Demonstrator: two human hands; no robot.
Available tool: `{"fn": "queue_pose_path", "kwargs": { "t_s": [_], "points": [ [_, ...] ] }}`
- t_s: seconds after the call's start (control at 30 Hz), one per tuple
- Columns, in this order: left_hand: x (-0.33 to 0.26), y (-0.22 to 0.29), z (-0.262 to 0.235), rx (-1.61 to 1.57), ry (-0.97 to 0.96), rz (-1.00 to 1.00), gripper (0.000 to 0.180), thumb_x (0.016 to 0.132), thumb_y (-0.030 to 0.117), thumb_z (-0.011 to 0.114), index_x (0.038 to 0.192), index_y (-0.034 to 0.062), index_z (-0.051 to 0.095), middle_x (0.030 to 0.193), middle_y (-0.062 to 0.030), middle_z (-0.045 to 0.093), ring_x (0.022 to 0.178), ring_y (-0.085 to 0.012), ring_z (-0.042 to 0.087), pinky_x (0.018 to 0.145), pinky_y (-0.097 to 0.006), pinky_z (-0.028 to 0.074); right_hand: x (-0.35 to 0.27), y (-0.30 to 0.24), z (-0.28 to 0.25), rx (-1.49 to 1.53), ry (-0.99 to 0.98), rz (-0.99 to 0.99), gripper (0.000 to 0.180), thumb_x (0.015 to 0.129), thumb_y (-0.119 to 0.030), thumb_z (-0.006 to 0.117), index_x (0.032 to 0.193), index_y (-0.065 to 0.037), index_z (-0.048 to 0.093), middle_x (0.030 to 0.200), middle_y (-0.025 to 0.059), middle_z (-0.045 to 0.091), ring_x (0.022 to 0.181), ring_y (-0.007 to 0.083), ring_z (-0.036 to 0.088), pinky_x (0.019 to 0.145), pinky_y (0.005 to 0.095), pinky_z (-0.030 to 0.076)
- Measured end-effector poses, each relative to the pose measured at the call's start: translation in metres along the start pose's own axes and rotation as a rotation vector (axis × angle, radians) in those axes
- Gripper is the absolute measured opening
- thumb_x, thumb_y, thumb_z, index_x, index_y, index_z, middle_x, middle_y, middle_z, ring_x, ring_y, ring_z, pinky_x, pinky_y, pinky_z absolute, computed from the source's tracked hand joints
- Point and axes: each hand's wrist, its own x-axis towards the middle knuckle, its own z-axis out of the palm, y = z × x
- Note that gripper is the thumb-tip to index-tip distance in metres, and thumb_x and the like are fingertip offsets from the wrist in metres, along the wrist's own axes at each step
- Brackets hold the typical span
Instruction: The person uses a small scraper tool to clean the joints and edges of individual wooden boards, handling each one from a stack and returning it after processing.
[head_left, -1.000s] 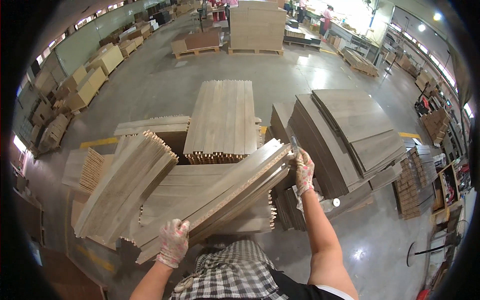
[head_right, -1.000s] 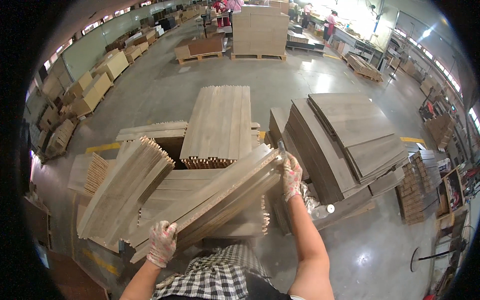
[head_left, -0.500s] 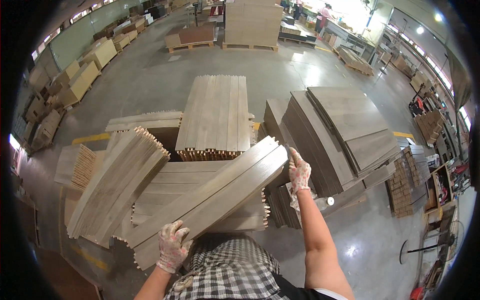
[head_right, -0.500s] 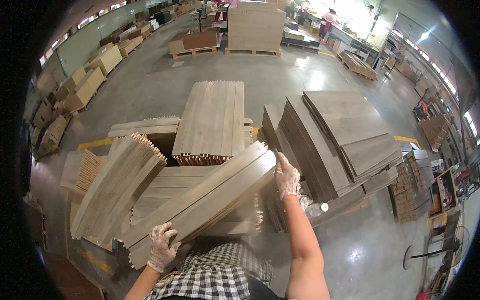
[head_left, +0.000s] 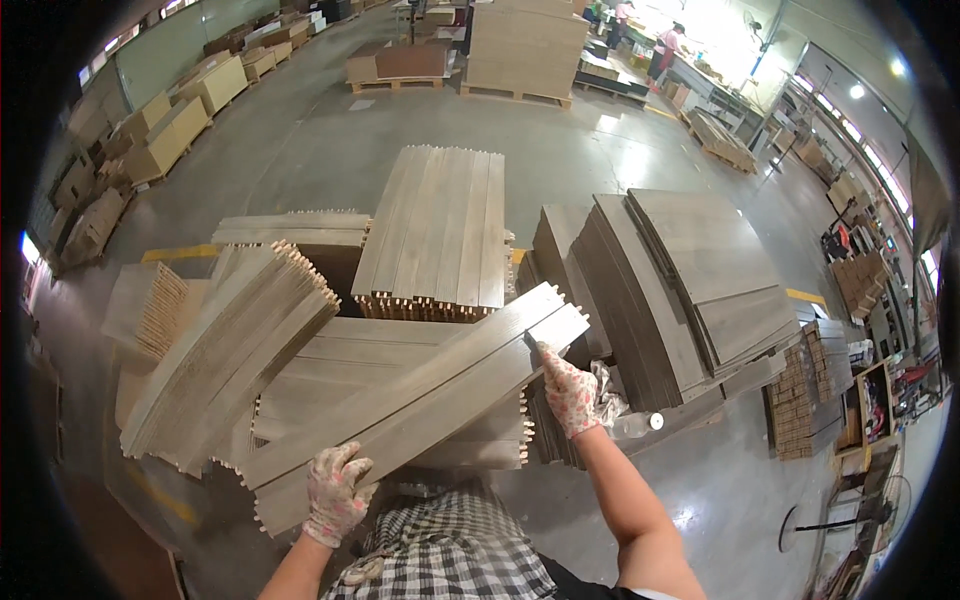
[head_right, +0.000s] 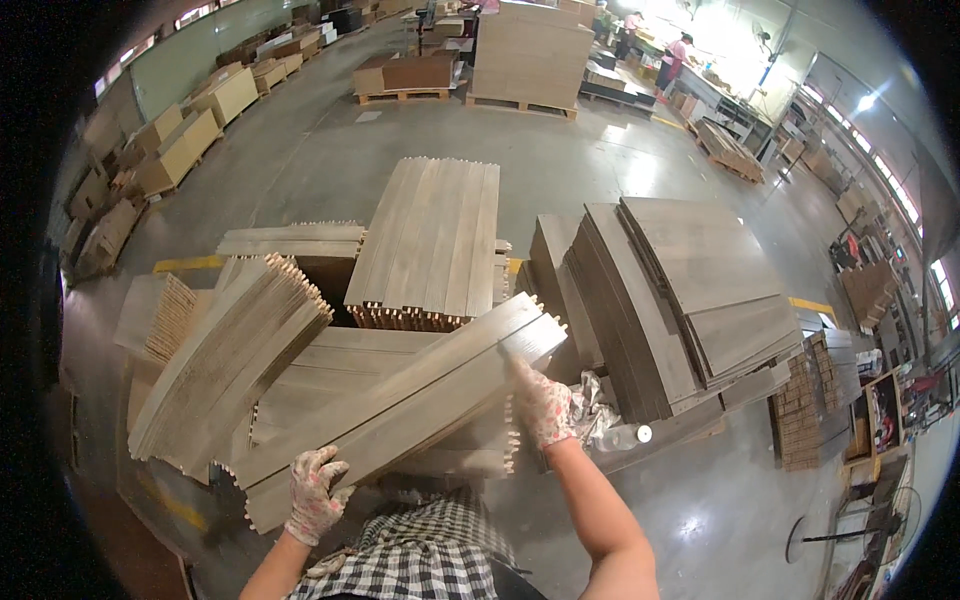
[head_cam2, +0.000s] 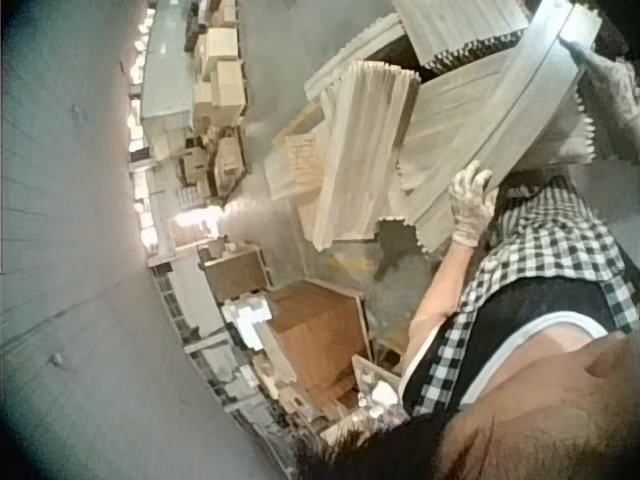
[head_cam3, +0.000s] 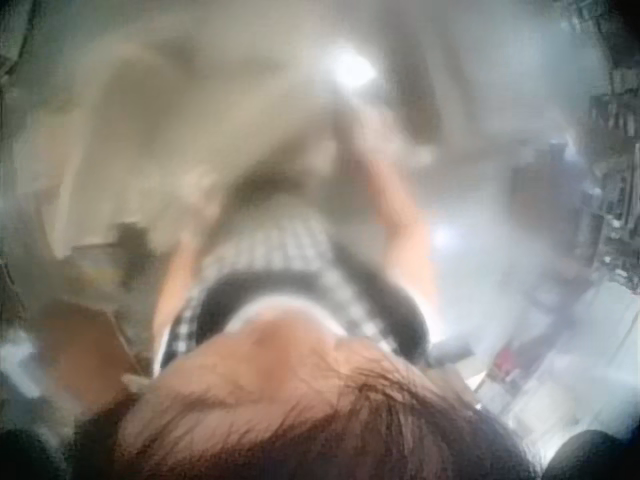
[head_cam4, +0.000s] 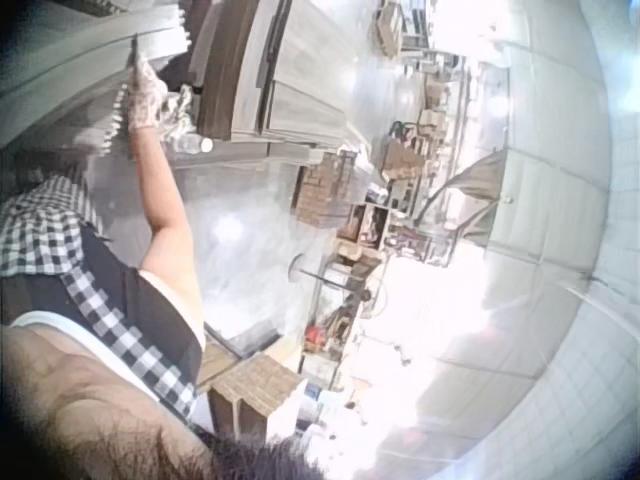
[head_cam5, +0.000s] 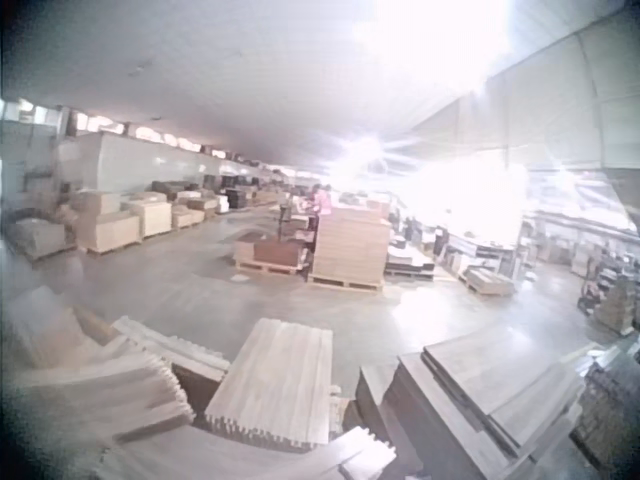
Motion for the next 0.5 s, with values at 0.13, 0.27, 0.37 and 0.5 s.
{"fn": "queue_pose_path", "kwargs": {
  "t_s": [0.13, 0.27, 0.37, 0.5],
  "points": [
    [0.003, 0.003, 0.001, 0.042, 0.042, 0.017, 0.050, 0.053, 0.012, 0.078, 0.099, 0.0140, 0.060, 0.116, -0.0084, 0.058, 0.104, -0.0314, 0.053, 0.090, -0.043, 0.043, 0.037, 0.036, -0.033, -0.352, 0.038, -0.003, 0.030, 0.087, -0.011, 0.052, 0.116, -0.016, 0.061, 0.082, 0.0118, 0.068, 0.065, 0.0308, 0.065, 0.057, 0.0415, 0.052],
    [0.003, 0.004, 0.000, 0.035, 0.022, -0.018, 0.050, 0.053, 0.012, 0.078, 0.099, 0.0138, 0.060, 0.117, -0.0083, 0.058, 0.104, -0.0315, 0.053, 0.090, -0.043, 0.043, 0.045, 0.030, -0.041, -0.133, 0.137, -0.081, 0.034, 0.086, -0.012, 0.054, 0.119, -0.019, 0.060, 0.090, 0.0136, 0.069, 0.078, 0.0313, 0.067, 0.064, 0.0411, 0.054],
    [0.001, 0.004, 0.000, 0.034, 0.045, -0.002, 0.047, 0.054, 0.011, 0.077, 0.098, 0.0132, 0.061, 0.117, -0.0083, 0.057, 0.105, -0.0314, 0.052, 0.090, -0.043, 0.043, 0.012, 0.025, -0.017, -0.111, -0.010, -0.161, 0.038, 0.084, -0.011, 0.054, 0.120, -0.021, 0.062, 0.089, 0.0120, 0.068, 0.073, 0.0302, 0.067, 0.063, 0.0409, 0.053],
    [0.000, 0.003, -0.002, 0.041, 0.028, 0.005, 0.043, 0.056, 0.013, 0.075, 0.097, 0.0119, 0.061, 0.118, -0.0090, 0.058, 0.105, -0.0315, 0.052, 0.089, -0.043, 0.043, 0.056, 0.047, -0.053, -0.301, 0.020, 0.054, 0.038, 0.087, -0.006, 0.049, 0.122, -0.017, 0.061, 0.087, 0.0160, 0.068, 0.071, 0.0315, 0.067, 0.060, 0.0413, 0.053]
  ]
}}
